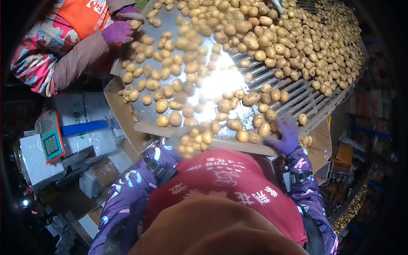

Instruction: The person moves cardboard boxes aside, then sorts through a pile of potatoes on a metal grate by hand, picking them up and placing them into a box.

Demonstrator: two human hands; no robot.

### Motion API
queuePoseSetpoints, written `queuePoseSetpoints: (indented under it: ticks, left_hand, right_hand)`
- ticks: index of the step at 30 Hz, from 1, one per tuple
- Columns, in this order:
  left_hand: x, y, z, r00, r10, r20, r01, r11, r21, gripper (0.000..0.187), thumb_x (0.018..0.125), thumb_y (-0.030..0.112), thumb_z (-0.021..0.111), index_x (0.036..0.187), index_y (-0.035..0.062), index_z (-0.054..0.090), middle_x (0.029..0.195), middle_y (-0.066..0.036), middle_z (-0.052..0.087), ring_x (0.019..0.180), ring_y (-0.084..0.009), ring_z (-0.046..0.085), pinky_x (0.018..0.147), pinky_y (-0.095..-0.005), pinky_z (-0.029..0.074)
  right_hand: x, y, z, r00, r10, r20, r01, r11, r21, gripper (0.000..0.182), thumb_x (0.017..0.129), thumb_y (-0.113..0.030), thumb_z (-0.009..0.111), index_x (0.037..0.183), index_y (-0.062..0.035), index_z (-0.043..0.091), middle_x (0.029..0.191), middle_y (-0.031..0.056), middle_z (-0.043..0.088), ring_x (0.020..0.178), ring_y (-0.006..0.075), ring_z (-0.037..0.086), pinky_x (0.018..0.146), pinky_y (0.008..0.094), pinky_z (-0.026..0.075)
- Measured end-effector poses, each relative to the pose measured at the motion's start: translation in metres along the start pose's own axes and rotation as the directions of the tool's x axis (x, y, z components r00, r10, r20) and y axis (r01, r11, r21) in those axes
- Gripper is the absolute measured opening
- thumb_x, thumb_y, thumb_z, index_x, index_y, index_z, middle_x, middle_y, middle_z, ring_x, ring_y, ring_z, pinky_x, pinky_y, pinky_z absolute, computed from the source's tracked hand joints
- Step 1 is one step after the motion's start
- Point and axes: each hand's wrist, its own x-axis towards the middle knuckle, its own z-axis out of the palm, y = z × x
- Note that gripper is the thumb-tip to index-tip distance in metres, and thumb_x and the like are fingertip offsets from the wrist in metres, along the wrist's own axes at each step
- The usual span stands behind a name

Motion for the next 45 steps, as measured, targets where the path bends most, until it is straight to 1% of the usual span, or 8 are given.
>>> queuePoseSetpoints:
  ticks: [4,12,18,22,27,37,42,45]
  left_hand:
    - [0.003,-0.003,0.005,0.994,0.11,0.011,-0.106,0.978,-0.182,0.028,0.098,0.024,0.056,0.108,-0.0023,0.058,0.104,-0.013,0.06,0.08,-0.0161,0.061,0.045,-0.0177,0.047]
    - [-0.001,0.007,0.014,0.969,0.196,-0.153,-0.214,0.97,-0.112,0.012,0.083,0.008,0.052,0.091,0.0011,0.058,0.099,-0.015,0.055,0.085,-0.0255,0.058,0.042,-0.0187,0.047]
    - [0.006,0.002,0.027,0.928,0.241,-0.285,-0.29,0.947,-0.14,0.006,0.084,0.008,0.052,0.087,0.0057,0.056,0.1,-0.015,0.055,0.077,-0.0259,0.058,0.043,-0.02,0.047]
    - [-0.006,0.004,-0.014,0.934,0.241,-0.265,-0.268,0.961,-0.069,0.041,0.1,0.045,0.052,0.109,0.0046,0.057,0.106,-0.018,0.061,0.068,-0.0213,0.06,0.042,-0.0233,0.047]
    - [-0.008,0.01,-0.015,0.94,0.23,-0.251,-0.268,0.955,-0.13,0.027,0.1,0.033,0.056,0.099,0.0064,0.059,0.1,-0.013,0.058,0.085,-0.0278,0.065,0.044,-0.0238,0.046]
    - [0.004,0.022,0.007,0.887,0.183,-0.424,-0.214,0.976,-0.026,0.036,0.102,0.04,0.051,0.11,0.0057,0.058,0.106,-0.013,0.061,0.085,-0.0261,0.067,0.046,-0.0243,0.047]
    - [0.004,0.022,0.005,0.884,0.193,-0.426,-0.203,0.979,0.022,0.038,0.102,0.041,0.049,0.112,0.0055,0.058,0.108,-0.014,0.062,0.085,-0.0257,0.067,0.046,-0.0247,0.048]
    - [0.007,0.021,0.008,0.881,0.183,-0.437,-0.18,0.982,0.049,0.039,0.103,0.042,0.048,0.114,0.0055,0.058,0.109,-0.014,0.063,0.086,-0.0255,0.067,0.047,-0.0249,0.048]
  right_hand:
    - [-0.01,0.015,0.008,0.898,0.406,0.168,-0.422,0.904,0.072,0.078,0.072,-0.036,0.077,0.137,-0.0038,0.05,0.121,0.0203,0.057,0.111,0.0427,0.055,0.098,0.0556,0.042]
    - [0.054,-0.077,0.043,0.963,0.258,0.076,-0.258,0.803,0.538,0.085,0.076,-0.032,0.074,0.149,-0.0031,0.04,0.14,0.0299,0.043,0.132,0.0451,0.044,0.114,0.0492,0.036]
    - [0.083,-0.033,0.028,0.99,-0.125,-0.058,0.127,0.992,0.022,0.066,0.09,-0.039,0.066,0.142,-0.0011,0.052,0.155,0.0269,0.037,0.146,0.0408,0.034,0.119,0.046,0.03]
    - [0.082,0.061,0.008,0.801,0.504,-0.323,-0.576,0.796,-0.187,0.066,0.092,-0.046,0.065,0.144,-0.0063,0.051,0.15,0.0259,0.044,0.142,0.0425,0.038,0.117,0.0487,0.031]
    - [0.048,0.068,0.004,0.672,0.74,-0.018,-0.736,0.665,-0.127,0.06,0.093,-0.043,0.064,0.143,-0.0117,0.053,0.139,0.0227,0.056,0.124,0.0431,0.055,0.108,0.0503,0.042]
    - [0.103,0.016,0.05,0.993,0.117,-0.013,-0.112,0.971,0.213,0.047,0.087,-0.017,0.068,0.133,-0.0113,0.062,0.13,0.016,0.061,0.118,0.0304,0.06,0.102,0.0393,0.049]
    - [0.092,0.003,0.031,0.996,0.066,-0.055,-0.028,0.856,0.517,0.059,0.082,-0.007,0.071,0.139,-0.0061,0.054,0.13,0.0099,0.057,0.109,0.0216,0.061,0.093,0.0306,0.051]
    - [0.064,-0.013,0.028,0.949,0.301,0.091,-0.154,0.191,0.969,0.067,0.081,-0.006,0.072,0.143,-0.0024,0.047,0.13,0.0087,0.056,0.108,0.0164,0.06,0.089,0.0265,0.052]
